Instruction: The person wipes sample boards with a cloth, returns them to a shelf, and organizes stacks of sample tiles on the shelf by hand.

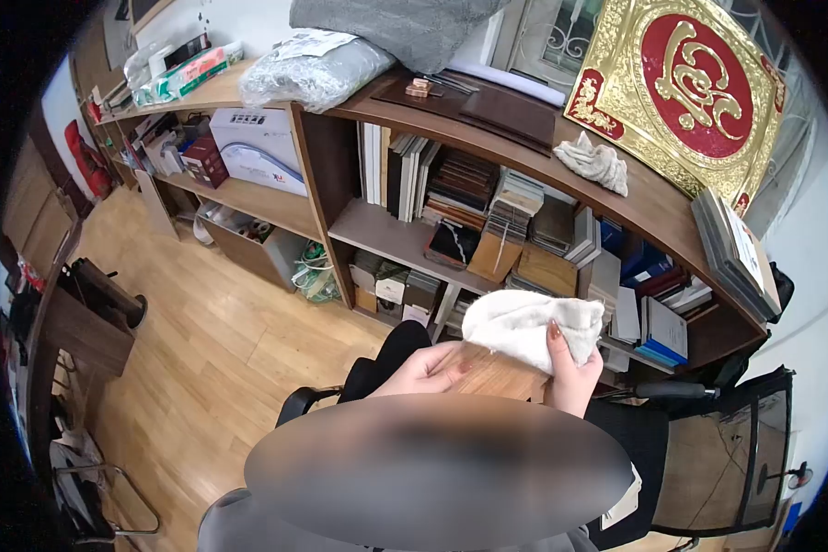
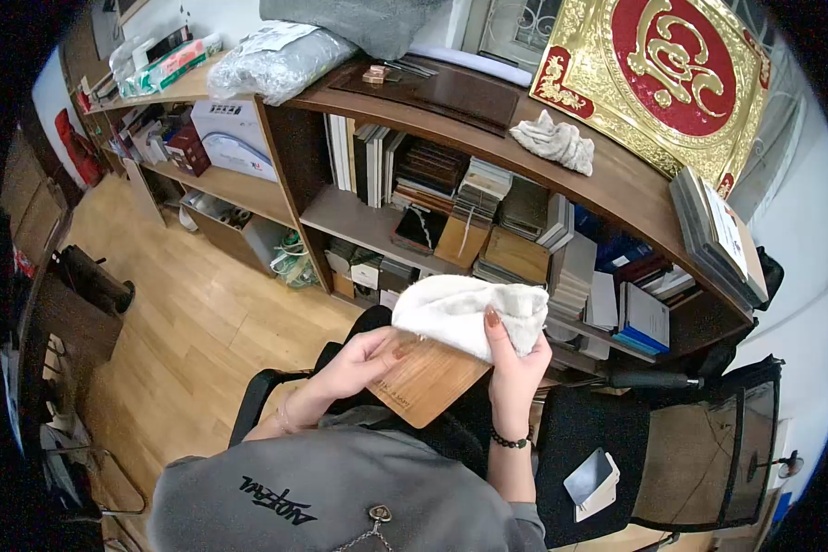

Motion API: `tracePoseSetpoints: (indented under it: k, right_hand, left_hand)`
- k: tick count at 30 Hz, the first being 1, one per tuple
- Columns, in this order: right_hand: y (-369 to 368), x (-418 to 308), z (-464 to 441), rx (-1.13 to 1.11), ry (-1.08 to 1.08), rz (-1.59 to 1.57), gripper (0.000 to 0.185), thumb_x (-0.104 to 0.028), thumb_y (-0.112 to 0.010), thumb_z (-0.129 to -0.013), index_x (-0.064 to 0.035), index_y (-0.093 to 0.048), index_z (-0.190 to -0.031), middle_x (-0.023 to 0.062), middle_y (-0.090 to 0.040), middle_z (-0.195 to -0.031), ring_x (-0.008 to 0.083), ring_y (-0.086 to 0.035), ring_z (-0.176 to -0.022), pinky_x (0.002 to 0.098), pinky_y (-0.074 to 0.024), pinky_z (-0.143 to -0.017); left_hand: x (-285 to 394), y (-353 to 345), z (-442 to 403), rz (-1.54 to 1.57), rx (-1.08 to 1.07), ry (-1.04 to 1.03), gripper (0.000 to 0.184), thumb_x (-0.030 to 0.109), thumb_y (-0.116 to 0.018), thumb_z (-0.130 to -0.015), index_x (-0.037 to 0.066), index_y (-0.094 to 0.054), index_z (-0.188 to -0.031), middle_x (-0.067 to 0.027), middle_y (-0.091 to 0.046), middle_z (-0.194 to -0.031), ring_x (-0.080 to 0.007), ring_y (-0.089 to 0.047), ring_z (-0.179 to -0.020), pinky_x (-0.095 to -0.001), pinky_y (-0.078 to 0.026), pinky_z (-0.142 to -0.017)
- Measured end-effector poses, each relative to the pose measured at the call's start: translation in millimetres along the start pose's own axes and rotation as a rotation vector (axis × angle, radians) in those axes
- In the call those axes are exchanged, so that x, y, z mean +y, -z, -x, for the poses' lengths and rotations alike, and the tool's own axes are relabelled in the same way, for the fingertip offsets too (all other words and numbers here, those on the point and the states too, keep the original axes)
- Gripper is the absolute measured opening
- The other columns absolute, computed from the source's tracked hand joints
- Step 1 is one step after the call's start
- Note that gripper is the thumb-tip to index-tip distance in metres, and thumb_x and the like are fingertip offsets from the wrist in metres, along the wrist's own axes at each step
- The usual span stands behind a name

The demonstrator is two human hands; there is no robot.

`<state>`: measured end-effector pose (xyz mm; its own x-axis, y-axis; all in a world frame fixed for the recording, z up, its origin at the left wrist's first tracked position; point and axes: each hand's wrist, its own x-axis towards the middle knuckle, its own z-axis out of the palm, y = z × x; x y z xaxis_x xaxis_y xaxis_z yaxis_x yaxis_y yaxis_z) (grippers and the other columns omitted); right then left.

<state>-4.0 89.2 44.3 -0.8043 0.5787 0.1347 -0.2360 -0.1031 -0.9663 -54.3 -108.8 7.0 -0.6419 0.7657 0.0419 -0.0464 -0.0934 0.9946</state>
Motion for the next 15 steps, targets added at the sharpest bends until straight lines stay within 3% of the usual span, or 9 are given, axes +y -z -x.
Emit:
tracePoseSetpoints:
  k: [3, 5, 7, 9, 12, 15]
  right_hand:
    - [-10, 8, 3, 0.203, 0.029, -0.232, 0.034, -0.008, -0.066, -0.079, 0.0048, -0.053, -0.107, 0.0089, -0.061, -0.099, 0.0144, -0.059, -0.09, 0.0275, -0.0461, -0.081]
    - [-14, 14, 5, 0.3, 0.04, -0.353, 0.033, -0.008, -0.065, -0.08, 0.0046, -0.052, -0.108, 0.0089, -0.061, -0.098, 0.0146, -0.059, -0.091, 0.0277, -0.046, -0.082]
    - [-11, 23, 16, 0.165, -0.038, -0.301, 0.035, -0.009, -0.066, -0.08, 0.0044, -0.051, -0.109, 0.009, -0.06, -0.099, 0.0149, -0.058, -0.092, 0.028, -0.046, -0.083]
    - [-5, 25, 22, 0.095, -0.078, -0.272, 0.037, -0.009, -0.066, -0.08, 0.0043, -0.051, -0.11, 0.0091, -0.06, -0.099, 0.015, -0.058, -0.093, 0.0281, -0.0461, -0.083]
    - [17, 16, 16, -0.212, -0.116, 0.065, 0.033, -0.008, -0.07, -0.076, 0.0039, -0.055, -0.103, 0.0093, -0.06, -0.102, 0.0136, -0.057, -0.092, 0.027, -0.0463, -0.079]
    - [23, 12, 10, -0.154, -0.077, 0.086, 0.034, -0.007, -0.07, -0.076, 0.0039, -0.055, -0.104, 0.0098, -0.059, -0.104, 0.0141, -0.057, -0.093, 0.0267, -0.0466, -0.079]
  left_hand:
    - [10, -6, 3, 0.935, 0.086, -0.002, 0.044, 0.01, -0.053, -0.087, 0.002, -0.036, -0.127, -0.0103, -0.056, -0.11, -0.0204, -0.052, -0.108, -0.0369, -0.043, -0.092]
    - [4, -21, -1, 0.898, 0.17, -0.026, 0.042, 0.01, -0.053, -0.087, 0.002, -0.037, -0.126, -0.0092, -0.057, -0.109, -0.0209, -0.054, -0.105, -0.0372, -0.047, -0.087]
    - [-4, -35, -4, 0.824, 0.343, -0.068, 0.038, 0.009, -0.052, -0.088, 0.003, -0.037, -0.123, -0.0068, -0.057, -0.107, -0.0218, -0.057, -0.099, -0.0378, -0.054, -0.078]
    - [-8, -21, -1, 0.696, 0.32, -0.042, 0.037, 0.009, -0.051, -0.089, 0.003, -0.037, -0.122, -0.0073, -0.056, -0.107, -0.0213, -0.058, -0.096, -0.0358, -0.055, -0.073]
    - [-7, -4, -4, 0.44, 0.269, -0.001, 0.035, 0.009, -0.05, -0.089, 0.002, -0.038, -0.121, -0.0083, -0.056, -0.107, -0.0203, -0.061, -0.089, -0.0318, -0.057, -0.062]
    - [-7, 1, -1, 0.321, 0.111, -0.007, 0.034, 0.01, -0.051, -0.089, 0.002, -0.038, -0.12, -0.0087, -0.056, -0.105, -0.0183, -0.062, -0.081, -0.0266, -0.056, -0.052]
